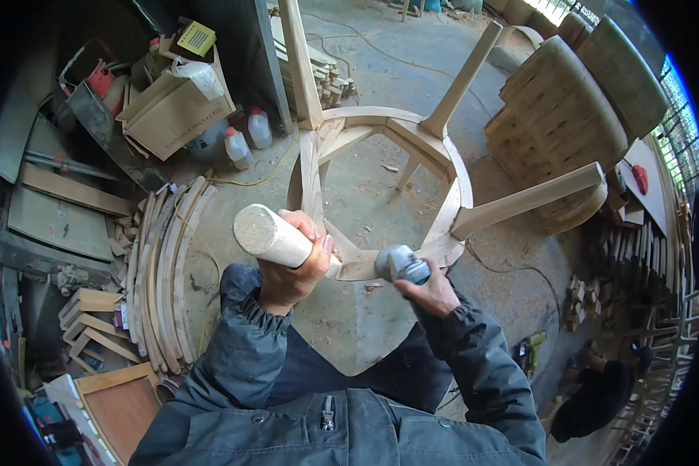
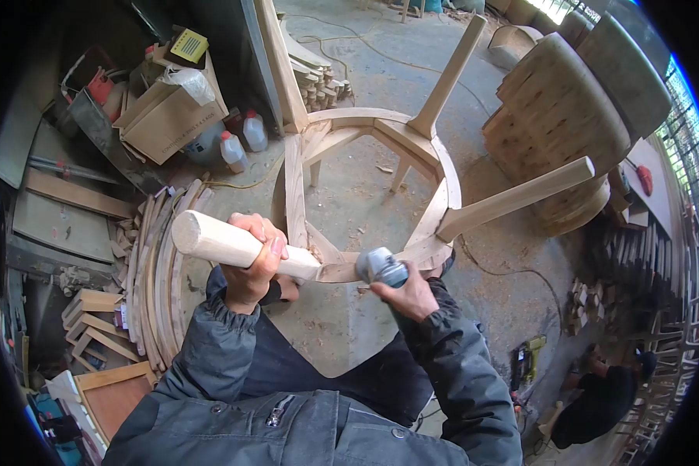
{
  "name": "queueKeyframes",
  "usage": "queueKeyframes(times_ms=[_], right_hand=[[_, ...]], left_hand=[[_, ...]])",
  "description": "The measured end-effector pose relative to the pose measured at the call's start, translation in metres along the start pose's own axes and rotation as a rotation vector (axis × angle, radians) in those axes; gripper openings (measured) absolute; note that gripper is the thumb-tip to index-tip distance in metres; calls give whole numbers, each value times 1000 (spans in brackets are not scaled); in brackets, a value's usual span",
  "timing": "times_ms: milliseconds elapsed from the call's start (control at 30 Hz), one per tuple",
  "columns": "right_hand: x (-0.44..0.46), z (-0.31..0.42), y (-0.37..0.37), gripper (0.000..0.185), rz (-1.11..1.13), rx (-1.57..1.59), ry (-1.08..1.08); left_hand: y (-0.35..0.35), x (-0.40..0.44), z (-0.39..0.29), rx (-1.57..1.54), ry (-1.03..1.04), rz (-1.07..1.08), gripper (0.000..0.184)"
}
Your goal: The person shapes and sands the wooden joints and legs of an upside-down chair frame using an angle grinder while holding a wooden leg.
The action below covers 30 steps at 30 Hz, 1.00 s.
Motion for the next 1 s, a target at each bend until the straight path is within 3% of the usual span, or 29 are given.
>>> queueKeyframes(times_ms=[33, 200, 600, 1000], right_hand=[[1, -3, 19, 103, 98, 69, 20], [16, 24, 40, 106, 88, 18, -84], [16, 14, 18, 104, 143, 24, -102], [70, 66, 50, 106, 355, -70, -187]], left_hand=[[2, 1, -3, -44, 1, 15, 30], [3, 2, -5, -60, 35, 66, 33], [10, 6, -14, -65, 53, 129, 32], [11, 9, -18, -69, 176, 153, 36]])
Point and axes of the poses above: each hand's wrist, its own x-axis towards the middle knuckle, its own y-axis out of the palm, z = x × y, the point moved 8 cm from there along x, towards the middle knuckle, and after that the axes turned 4 degrees about x, right-handed, at the moved point
